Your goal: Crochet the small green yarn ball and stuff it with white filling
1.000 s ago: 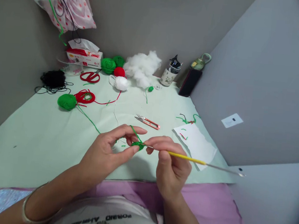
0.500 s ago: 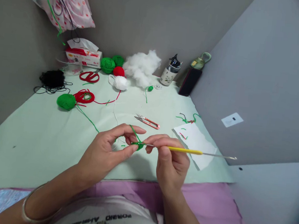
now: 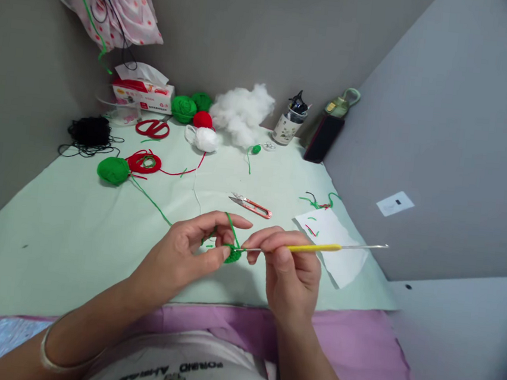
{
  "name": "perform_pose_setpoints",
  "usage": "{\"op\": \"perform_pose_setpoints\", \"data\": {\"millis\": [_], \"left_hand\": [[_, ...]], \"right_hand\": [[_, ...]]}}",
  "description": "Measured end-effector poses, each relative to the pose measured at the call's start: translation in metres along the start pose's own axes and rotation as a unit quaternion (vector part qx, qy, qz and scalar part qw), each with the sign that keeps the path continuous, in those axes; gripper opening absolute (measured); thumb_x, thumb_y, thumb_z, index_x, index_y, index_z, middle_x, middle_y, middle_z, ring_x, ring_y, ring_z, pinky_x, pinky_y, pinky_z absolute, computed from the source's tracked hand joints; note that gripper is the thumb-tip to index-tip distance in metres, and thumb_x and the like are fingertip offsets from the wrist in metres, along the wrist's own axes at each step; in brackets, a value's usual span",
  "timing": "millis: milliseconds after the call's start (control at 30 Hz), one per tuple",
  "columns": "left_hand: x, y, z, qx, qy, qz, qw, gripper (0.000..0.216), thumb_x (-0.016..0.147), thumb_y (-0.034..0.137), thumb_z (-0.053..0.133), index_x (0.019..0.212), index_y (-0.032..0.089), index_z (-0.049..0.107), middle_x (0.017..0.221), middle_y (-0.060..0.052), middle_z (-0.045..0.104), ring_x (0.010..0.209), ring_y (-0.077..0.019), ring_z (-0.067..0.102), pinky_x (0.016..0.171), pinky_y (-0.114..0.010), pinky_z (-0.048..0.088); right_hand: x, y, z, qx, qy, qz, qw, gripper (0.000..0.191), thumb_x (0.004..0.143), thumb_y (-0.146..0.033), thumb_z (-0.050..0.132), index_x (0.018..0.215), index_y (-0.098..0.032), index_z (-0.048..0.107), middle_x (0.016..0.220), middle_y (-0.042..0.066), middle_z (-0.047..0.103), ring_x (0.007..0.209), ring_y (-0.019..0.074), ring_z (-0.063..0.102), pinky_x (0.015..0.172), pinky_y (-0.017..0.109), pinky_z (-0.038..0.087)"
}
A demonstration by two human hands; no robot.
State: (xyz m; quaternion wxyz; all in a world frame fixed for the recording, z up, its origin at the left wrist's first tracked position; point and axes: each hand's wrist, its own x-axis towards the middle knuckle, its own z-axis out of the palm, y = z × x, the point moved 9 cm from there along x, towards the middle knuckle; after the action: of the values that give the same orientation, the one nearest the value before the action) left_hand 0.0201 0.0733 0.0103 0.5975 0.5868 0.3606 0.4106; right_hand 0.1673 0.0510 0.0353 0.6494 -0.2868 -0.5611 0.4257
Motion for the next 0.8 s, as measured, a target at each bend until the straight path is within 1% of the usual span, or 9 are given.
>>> {"op": "perform_pose_setpoints", "data": {"millis": [100, 233, 467, 567, 633, 733, 800], "left_hand": [[0.001, -0.003, 0.001, -0.032, -0.005, -0.008, 0.999, 0.036, 0.090, 0.013, 0.065, 0.118, 0.034, 0.075, 0.087, 0.002, 0.061, 0.086, -0.0122, 0.059, 0.082, -0.024, 0.049], [0.001, -0.005, 0.003, -0.054, -0.019, -0.016, 0.998, 0.034, 0.089, 0.016, 0.068, 0.118, 0.032, 0.075, 0.087, 0.002, 0.059, 0.083, -0.0118, 0.058, 0.077, -0.023, 0.048], [0.000, 0.001, 0.000, 0.017, 0.003, -0.004, 1.000, 0.034, 0.089, 0.015, 0.067, 0.118, 0.031, 0.074, 0.088, 0.001, 0.061, 0.087, -0.0145, 0.060, 0.085, -0.028, 0.049], [0.000, 0.001, 0.000, 0.021, 0.007, -0.002, 1.000, 0.035, 0.089, 0.015, 0.067, 0.119, 0.032, 0.073, 0.088, 0.001, 0.061, 0.088, -0.0148, 0.060, 0.085, -0.027, 0.050], [0.000, 0.000, 0.000, 0.029, 0.012, 0.004, 1.000, 0.036, 0.089, 0.014, 0.067, 0.119, 0.032, 0.072, 0.088, 0.001, 0.061, 0.089, -0.0146, 0.060, 0.087, -0.028, 0.050], [-0.001, 0.002, -0.001, 0.055, 0.025, 0.016, 0.998, 0.036, 0.089, 0.013, 0.065, 0.119, 0.031, 0.072, 0.088, 0.001, 0.061, 0.089, -0.0152, 0.060, 0.091, -0.030, 0.050], [-0.002, 0.003, -0.003, 0.075, 0.036, 0.023, 0.996, 0.035, 0.088, 0.014, 0.065, 0.118, 0.031, 0.073, 0.087, 0.001, 0.062, 0.089, -0.0154, 0.060, 0.091, -0.031, 0.049]], "right_hand": [[-0.001, -0.001, -0.002, -0.011, 0.004, -0.003, 1.000, 0.016, 0.104, -0.026, 0.058, 0.100, -0.023, 0.073, 0.092, 0.005, 0.075, 0.076, 0.0162, 0.066, 0.068, 0.032, 0.056], [-0.001, 0.006, -0.006, 0.005, 0.014, 0.015, 1.000, 0.016, 0.104, -0.024, 0.057, 0.098, -0.022, 0.072, 0.091, 0.005, 0.075, 0.075, 0.0152, 0.066, 0.067, 0.030, 0.055], [0.002, 0.009, -0.007, 0.004, 0.028, 0.027, 0.999, 0.020, 0.103, -0.035, 0.059, 0.091, -0.021, 0.067, 0.082, 0.005, 0.073, 0.070, 0.0157, 0.066, 0.061, 0.029, 0.056], [0.002, 0.004, -0.003, 0.006, 0.006, 0.010, 1.000, 0.018, 0.103, -0.032, 0.059, 0.093, -0.022, 0.070, 0.084, 0.005, 0.073, 0.073, 0.0158, 0.065, 0.063, 0.029, 0.056], [0.002, 0.001, -0.001, -0.002, -0.006, -0.002, 1.000, 0.017, 0.104, -0.029, 0.059, 0.096, -0.022, 0.071, 0.087, 0.005, 0.074, 0.075, 0.0160, 0.066, 0.065, 0.030, 0.056], [0.001, -0.004, -0.001, -0.035, -0.007, -0.017, 0.999, 0.017, 0.104, -0.027, 0.058, 0.097, -0.024, 0.073, 0.088, 0.005, 0.074, 0.080, 0.0180, 0.066, 0.066, 0.032, 0.055], [-0.001, -0.007, -0.001, -0.064, -0.007, -0.030, 0.997, 0.018, 0.104, -0.027, 0.057, 0.096, -0.024, 0.073, 0.088, 0.005, 0.074, 0.082, 0.0191, 0.067, 0.066, 0.032, 0.055]]}}
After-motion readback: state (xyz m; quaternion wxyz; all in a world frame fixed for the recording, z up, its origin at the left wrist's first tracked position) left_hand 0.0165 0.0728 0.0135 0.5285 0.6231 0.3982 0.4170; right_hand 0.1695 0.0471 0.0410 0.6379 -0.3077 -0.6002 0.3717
